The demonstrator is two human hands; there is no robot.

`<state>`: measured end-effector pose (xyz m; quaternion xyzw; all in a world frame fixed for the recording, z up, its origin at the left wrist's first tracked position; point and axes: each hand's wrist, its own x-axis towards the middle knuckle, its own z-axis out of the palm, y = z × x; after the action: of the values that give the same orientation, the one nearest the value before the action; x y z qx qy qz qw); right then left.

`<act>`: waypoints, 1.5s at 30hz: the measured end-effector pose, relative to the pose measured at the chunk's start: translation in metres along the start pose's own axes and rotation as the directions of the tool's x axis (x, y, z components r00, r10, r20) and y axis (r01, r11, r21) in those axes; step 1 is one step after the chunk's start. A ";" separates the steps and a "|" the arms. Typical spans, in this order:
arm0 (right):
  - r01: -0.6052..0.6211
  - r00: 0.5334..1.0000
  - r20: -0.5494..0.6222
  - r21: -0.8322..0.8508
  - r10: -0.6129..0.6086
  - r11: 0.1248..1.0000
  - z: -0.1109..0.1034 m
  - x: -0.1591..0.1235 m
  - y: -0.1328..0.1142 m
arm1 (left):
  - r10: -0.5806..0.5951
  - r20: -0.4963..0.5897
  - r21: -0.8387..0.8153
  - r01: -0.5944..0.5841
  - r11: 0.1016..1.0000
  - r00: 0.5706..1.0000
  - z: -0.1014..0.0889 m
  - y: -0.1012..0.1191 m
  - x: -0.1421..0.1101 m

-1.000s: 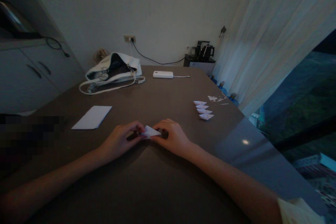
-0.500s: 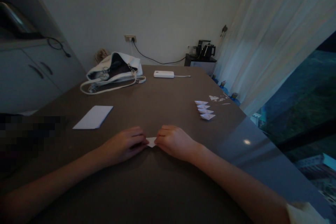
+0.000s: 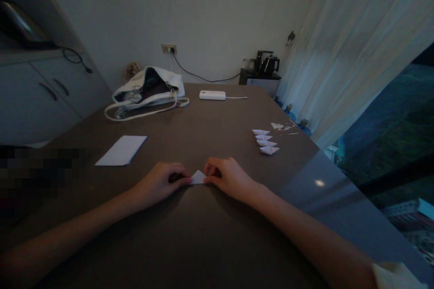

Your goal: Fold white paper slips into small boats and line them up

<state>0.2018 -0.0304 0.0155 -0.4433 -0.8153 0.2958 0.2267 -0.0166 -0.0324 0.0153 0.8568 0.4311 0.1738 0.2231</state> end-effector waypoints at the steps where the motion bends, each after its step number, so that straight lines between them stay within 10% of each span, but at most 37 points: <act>1: -0.025 1.000 -0.013 0.011 0.025 1.000 0.000 0.000 0.000 | -0.021 -0.003 -0.013 0.021 1.000 1.000 0.000 0.001 0.000; 16: 0.035 0.995 -0.086 -0.130 -0.047 0.991 0.001 0.003 0.000 | -0.077 -0.052 -0.055 0.074 0.996 0.996 0.002 0.002 0.004; 28: 0.301 0.954 0.150 -0.480 -0.260 0.824 -0.004 -0.006 -0.009 | 0.396 0.120 0.394 -0.409 0.823 0.911 -0.001 0.008 -0.002; 33: 0.370 0.928 0.270 -0.586 -0.257 0.721 -0.019 -0.009 -0.015 | 0.440 0.219 0.433 -0.490 0.757 0.871 -0.013 0.005 -0.003; 45: 0.318 0.941 0.270 -0.493 -0.204 0.810 -0.038 -0.014 -0.007 | 0.389 0.281 0.247 -0.458 0.854 0.877 -0.036 -0.006 -0.004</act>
<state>0.2289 -0.0351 0.0463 -0.3389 -0.9370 0.0692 0.0492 -0.0404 -0.0240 0.0424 0.9687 0.2247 0.0535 0.0904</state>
